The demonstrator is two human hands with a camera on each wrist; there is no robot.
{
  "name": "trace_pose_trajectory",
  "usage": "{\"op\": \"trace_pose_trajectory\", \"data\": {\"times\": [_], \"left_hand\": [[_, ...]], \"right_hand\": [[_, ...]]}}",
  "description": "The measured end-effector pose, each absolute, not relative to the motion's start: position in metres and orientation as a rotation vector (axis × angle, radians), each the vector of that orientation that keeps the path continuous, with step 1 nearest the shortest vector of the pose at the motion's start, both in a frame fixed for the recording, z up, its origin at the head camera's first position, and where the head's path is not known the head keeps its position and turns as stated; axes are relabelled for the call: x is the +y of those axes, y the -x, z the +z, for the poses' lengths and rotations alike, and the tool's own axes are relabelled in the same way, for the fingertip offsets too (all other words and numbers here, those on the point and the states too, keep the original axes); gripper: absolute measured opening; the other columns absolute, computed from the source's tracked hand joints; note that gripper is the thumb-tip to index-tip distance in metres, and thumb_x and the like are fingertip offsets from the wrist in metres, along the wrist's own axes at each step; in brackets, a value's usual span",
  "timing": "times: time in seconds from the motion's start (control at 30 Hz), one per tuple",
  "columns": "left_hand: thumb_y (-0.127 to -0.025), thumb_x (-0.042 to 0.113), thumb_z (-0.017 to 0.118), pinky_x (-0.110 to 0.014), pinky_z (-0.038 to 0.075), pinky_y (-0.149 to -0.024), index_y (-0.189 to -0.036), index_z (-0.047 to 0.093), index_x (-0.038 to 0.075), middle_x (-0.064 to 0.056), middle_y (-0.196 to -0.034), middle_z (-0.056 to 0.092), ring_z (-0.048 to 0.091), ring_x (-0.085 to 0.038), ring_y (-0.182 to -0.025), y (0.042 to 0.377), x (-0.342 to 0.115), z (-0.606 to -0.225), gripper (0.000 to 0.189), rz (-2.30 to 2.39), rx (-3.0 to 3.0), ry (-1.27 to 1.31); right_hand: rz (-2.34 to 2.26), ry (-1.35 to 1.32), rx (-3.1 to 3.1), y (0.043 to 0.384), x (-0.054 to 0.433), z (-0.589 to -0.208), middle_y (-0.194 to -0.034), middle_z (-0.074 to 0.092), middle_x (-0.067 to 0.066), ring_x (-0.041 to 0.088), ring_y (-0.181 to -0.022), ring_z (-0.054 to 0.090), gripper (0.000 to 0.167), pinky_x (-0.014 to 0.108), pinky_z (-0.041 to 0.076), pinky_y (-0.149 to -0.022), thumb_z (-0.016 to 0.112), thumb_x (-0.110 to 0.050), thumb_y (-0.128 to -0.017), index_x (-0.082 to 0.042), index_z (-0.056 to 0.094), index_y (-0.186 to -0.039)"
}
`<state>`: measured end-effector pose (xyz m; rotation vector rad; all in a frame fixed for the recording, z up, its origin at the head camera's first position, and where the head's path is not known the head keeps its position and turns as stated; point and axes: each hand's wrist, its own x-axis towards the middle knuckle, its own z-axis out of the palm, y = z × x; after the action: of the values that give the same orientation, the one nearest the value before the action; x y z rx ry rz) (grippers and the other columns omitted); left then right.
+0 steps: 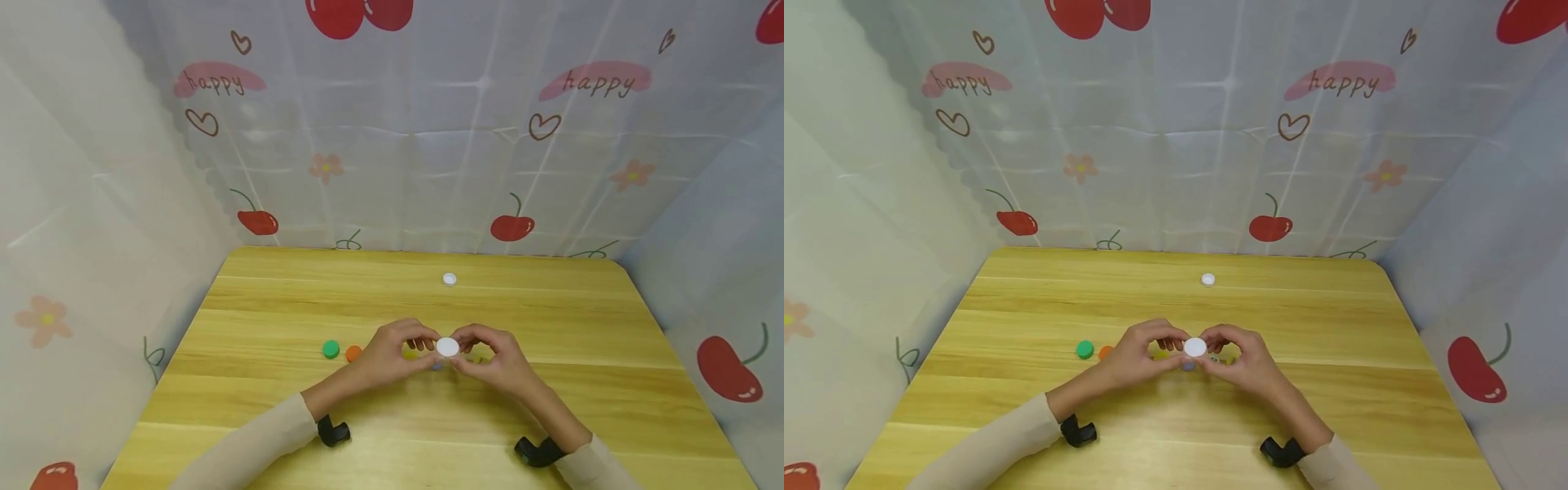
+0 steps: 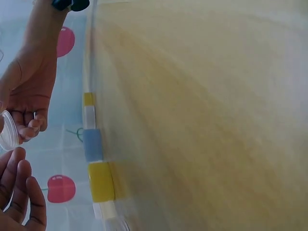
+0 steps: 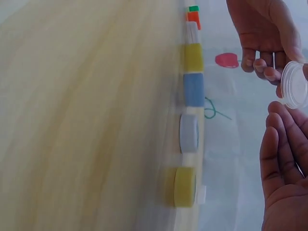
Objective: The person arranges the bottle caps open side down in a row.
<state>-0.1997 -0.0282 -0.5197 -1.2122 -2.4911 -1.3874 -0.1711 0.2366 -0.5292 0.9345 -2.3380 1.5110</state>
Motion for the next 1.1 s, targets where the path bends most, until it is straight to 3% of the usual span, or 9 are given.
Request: {"op": "trace_pose_trajectory", "data": {"times": [0.23,0.47,0.6,0.77,1.1], "left_hand": [[-0.096,0.037,0.083,-0.021,0.058,-0.081,-0.124,0.078,0.021,0.007,-0.103,0.075,0.069,-0.008,-0.094,0.197,-0.006,-0.519,0.032,-1.173,-2.525,1.349],[-0.098,0.048,0.079,-0.012,0.049,-0.081,-0.125,0.079,0.027,0.010,-0.111,0.074,0.068,-0.007,-0.098,0.203,0.034,-0.517,0.034,-0.920,-2.587,1.419],[-0.098,0.051,0.078,-0.020,0.052,-0.092,-0.123,0.080,0.030,0.012,-0.120,0.070,0.065,-0.007,-0.111,0.206,0.058,-0.515,0.033,-0.732,-2.639,1.437],[-0.095,0.050,0.081,-0.034,0.050,-0.101,-0.119,0.082,0.032,0.012,-0.126,0.069,0.064,-0.011,-0.117,0.211,0.078,-0.517,0.030,-0.613,-2.735,1.383],[-0.095,0.052,0.080,-0.042,0.044,-0.110,-0.116,0.082,0.032,0.014,-0.126,0.072,0.064,-0.012,-0.117,0.215,0.106,-0.525,0.029,-0.471,-2.823,1.352]], "right_hand": [[1.324,-0.938,-2.467,0.161,0.264,-0.522,-0.103,0.078,-0.008,0.021,-0.081,0.071,0.037,0.035,0.062,-0.073,0.093,-0.009,-0.083,-0.023,0.075,-0.111],[1.079,-0.893,-2.566,0.150,0.298,-0.520,-0.103,0.074,-0.015,0.013,-0.083,0.069,0.040,0.030,0.061,-0.074,0.096,-0.012,-0.079,-0.024,0.073,-0.110],[0.960,-0.878,-2.588,0.148,0.314,-0.524,-0.102,0.073,-0.012,0.008,-0.083,0.069,0.040,0.027,0.061,-0.074,0.096,-0.010,-0.077,-0.020,0.073,-0.108],[0.918,-0.878,-2.648,0.152,0.326,-0.530,-0.104,0.074,-0.008,0.008,-0.088,0.069,0.036,0.027,0.062,-0.077,0.094,-0.011,-0.081,-0.018,0.073,-0.110],[0.801,-0.760,-2.868,0.159,0.339,-0.531,-0.108,0.074,-0.011,0.008,-0.095,0.071,0.030,0.030,0.063,-0.083,0.090,-0.029,-0.089,-0.021,0.076,-0.114]]}}
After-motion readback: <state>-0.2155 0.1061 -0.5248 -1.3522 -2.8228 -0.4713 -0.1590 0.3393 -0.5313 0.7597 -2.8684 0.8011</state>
